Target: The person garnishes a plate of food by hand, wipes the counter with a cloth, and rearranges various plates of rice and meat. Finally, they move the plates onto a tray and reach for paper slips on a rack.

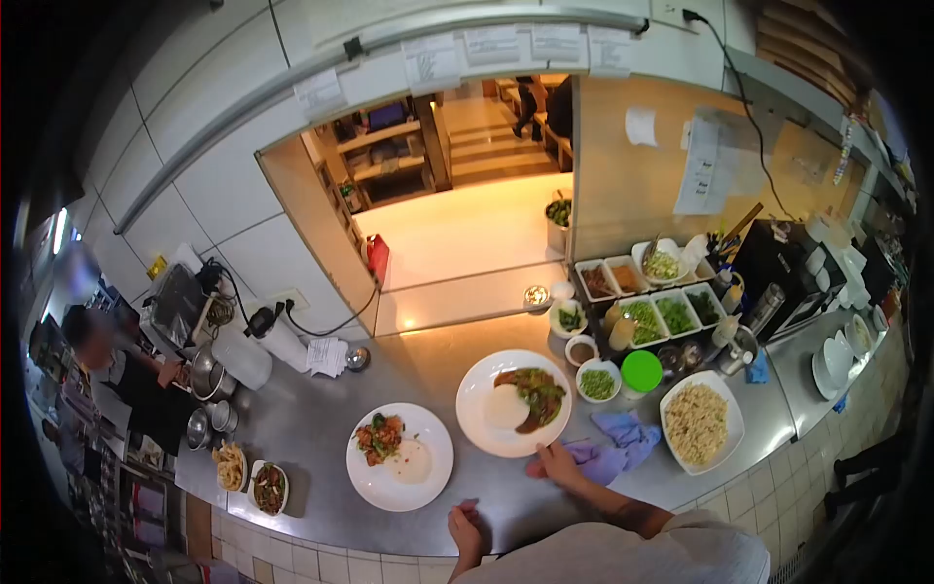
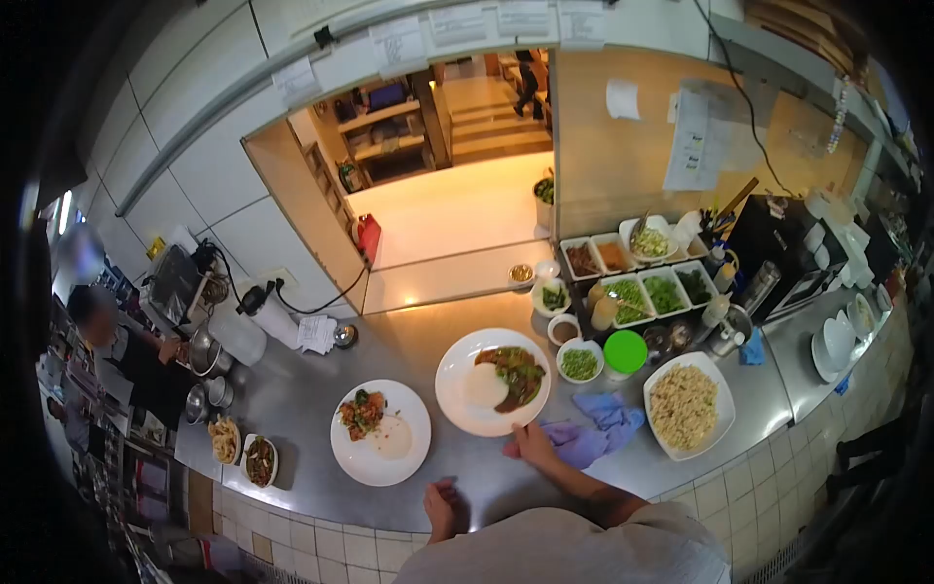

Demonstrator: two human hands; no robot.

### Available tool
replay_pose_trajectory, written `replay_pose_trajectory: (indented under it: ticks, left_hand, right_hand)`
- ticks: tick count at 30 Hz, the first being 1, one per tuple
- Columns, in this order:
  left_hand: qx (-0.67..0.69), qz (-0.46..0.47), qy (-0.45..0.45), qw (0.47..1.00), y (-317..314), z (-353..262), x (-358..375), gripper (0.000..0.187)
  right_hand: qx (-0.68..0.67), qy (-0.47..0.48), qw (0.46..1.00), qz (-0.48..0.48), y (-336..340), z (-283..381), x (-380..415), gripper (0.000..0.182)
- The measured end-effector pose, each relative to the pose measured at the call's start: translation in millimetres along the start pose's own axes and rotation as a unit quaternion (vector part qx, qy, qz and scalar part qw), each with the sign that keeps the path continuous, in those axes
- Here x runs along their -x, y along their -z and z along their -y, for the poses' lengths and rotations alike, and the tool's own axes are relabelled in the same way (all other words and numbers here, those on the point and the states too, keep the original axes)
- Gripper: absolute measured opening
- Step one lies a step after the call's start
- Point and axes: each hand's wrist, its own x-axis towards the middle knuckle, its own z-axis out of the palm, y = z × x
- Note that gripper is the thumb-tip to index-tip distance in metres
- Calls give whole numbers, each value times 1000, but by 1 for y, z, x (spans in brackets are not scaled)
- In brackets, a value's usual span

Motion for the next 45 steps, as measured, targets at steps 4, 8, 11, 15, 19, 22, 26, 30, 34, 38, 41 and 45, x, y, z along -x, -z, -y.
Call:
replay_pose_trajectory:
  ticks: [4,8,11,15,19,22,26,30,34,38,41,45]
  left_hand:
    - [-34,53,-129,990,-29,-3,16,49]
    - [-82,64,-110,988,-60,9,37,40]
    - [-135,23,-140,981,-88,17,66,25]
    - [-183,-2,-318,930,-92,45,82,7]
    - [-182,15,-316,931,-90,41,88,15]
    - [-187,-12,-309,932,-101,28,101,17]
    - [-194,-16,-319,928,-97,39,93,17]
    - [-202,-6,-304,931,-93,42,90,15]
    - [-217,-6,-315,924,-93,42,90,13]
    - [-240,-10,-351,905,-92,41,89,12]
    - [-247,-6,-350,904,-92,41,89,10]
    - [-279,-5,-403,872,-92,34,89,8]
  right_hand:
    - [428,268,861,58,66,43,41,23]
    - [554,268,785,66,130,33,51,27]
    - [553,241,792,93,145,19,48,26]
    - [568,264,770,122,143,13,43,26]
    - [583,270,739,203,140,39,48,22]
    - [541,265,746,284,145,39,38,26]
    - [520,268,732,351,143,-4,-5,28]
    - [506,341,714,344,143,3,-3,24]
    - [526,249,735,347,137,8,-2,47]
    - [506,278,751,320,138,30,19,63]
    - [506,301,747,308,140,38,27,70]
    - [514,350,730,283,138,23,17,78]
